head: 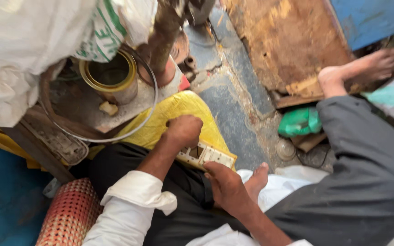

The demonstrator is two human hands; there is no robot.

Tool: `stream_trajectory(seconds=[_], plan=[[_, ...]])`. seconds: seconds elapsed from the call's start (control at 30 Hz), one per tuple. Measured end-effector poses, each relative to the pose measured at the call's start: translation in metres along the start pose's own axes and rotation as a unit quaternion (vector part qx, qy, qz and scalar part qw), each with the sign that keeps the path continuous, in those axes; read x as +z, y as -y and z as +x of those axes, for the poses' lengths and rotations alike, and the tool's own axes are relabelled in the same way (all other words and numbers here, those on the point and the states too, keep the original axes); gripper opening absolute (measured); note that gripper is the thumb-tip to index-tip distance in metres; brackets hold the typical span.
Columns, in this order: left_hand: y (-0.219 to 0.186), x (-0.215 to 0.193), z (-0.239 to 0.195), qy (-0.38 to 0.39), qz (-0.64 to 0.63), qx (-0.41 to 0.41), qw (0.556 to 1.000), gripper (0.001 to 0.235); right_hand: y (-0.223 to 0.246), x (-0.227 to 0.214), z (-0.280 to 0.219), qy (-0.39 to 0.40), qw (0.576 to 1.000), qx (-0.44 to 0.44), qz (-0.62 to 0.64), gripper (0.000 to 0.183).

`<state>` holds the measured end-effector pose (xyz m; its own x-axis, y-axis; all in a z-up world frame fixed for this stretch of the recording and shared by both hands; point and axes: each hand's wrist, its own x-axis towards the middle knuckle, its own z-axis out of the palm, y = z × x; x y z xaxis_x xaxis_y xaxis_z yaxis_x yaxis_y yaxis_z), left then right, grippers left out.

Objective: The person is repairing an electrical switchboard by using a screwdriver to tighten screws, stripping a wire, and adjusting internal components.

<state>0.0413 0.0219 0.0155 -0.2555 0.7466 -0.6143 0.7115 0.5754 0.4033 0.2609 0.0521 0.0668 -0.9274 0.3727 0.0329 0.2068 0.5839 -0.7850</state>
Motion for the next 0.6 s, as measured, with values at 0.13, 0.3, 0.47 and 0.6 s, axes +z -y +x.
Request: stream_trajectory(seconds=[0.13, 0.3, 0.47, 0.6], plan=[[-0.005, -0.002, 0.000, 0.007, -0.019, -0.033, 0.999, 0.036, 0.001, 0.000, -0.005, 0.088, 0.980, -0.164, -0.075, 0.053], [-0.006, -0.009, -0.007, 0.005, -0.013, -0.032, 0.999, 0.041, 0.007, 0.001, -0.002, -0.001, 0.996, 0.018, 0.089, 0.040], [-0.006, -0.011, -0.005, 0.042, -0.022, -0.035, 0.998, 0.042, -0.002, -0.001, -0.008, 0.035, 0.995, -0.081, -0.043, 0.039], [-0.006, -0.010, -0.006, 0.031, -0.027, -0.039, 0.998, 0.038, -0.009, 0.007, -0.004, 0.046, 0.979, -0.152, -0.129, 0.033]])
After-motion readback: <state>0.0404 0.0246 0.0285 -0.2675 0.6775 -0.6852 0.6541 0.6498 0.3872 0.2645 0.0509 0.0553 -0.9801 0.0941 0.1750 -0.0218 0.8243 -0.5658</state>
